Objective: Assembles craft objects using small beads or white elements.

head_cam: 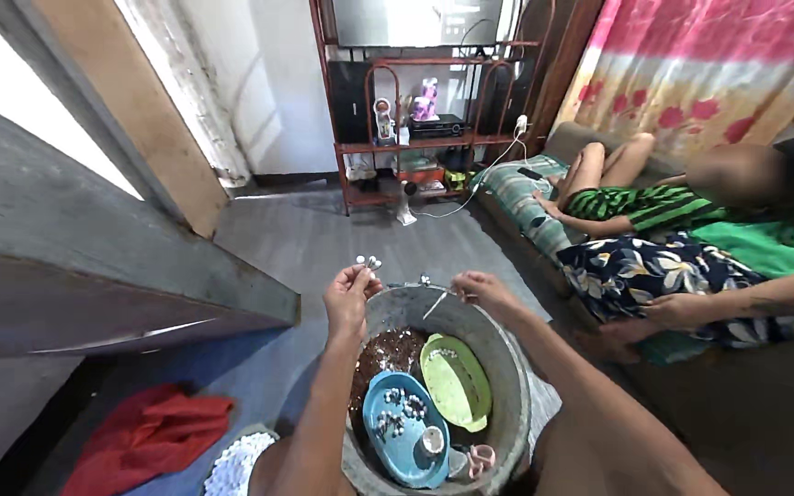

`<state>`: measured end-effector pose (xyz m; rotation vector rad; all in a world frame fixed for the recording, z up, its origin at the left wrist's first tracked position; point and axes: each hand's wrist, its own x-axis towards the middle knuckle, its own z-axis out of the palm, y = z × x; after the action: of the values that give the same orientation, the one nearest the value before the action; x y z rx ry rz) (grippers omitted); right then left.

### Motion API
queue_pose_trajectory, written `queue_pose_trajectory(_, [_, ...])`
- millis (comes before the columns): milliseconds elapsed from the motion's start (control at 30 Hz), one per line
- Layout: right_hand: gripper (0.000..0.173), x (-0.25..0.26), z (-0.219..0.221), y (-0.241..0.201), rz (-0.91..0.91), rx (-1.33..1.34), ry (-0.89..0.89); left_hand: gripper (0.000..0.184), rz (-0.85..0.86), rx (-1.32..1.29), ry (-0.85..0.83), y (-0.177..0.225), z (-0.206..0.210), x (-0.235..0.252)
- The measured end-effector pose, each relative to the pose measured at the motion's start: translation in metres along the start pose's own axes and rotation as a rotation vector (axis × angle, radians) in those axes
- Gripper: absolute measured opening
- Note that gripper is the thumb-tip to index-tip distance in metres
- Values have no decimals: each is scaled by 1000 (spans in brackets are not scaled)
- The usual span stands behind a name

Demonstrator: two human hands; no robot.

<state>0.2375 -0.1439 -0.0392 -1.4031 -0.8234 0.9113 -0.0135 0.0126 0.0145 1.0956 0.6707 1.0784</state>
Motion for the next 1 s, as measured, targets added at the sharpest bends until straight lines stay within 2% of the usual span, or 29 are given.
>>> queue_pose_trajectory(100, [25, -9, -7, -29, -89, 214, 87, 12, 7, 20, -15, -3, 4, -2])
queue_pose_trajectory(233, [22, -26, -4, -22, -130, 482, 198, 11, 34, 73, -21, -10, 11, -5])
queue_pose_trajectory(367, [22, -38, 2, -18, -112, 562, 237, 12, 50, 137, -56, -15, 17, -8])
queue_pose_trajectory(533, [16, -40, 0, -22, -183, 705, 249, 11, 57, 165, -91, -15, 28, -10])
queue_pose_trajectory(700, [16, -46, 2, -23, -246, 643, 261, 14, 85, 278, -185, -20, 29, -16])
queue_pose_trajectory(867, [16, -44, 11, -22, -233, 574, 271, 14, 152, 360, -290, -19, 29, -24])
queue_pose_trajectory(1000, [16, -39, 22, -16, -246, 541, 245, 12, 161, 338, -247, -27, 35, -17])
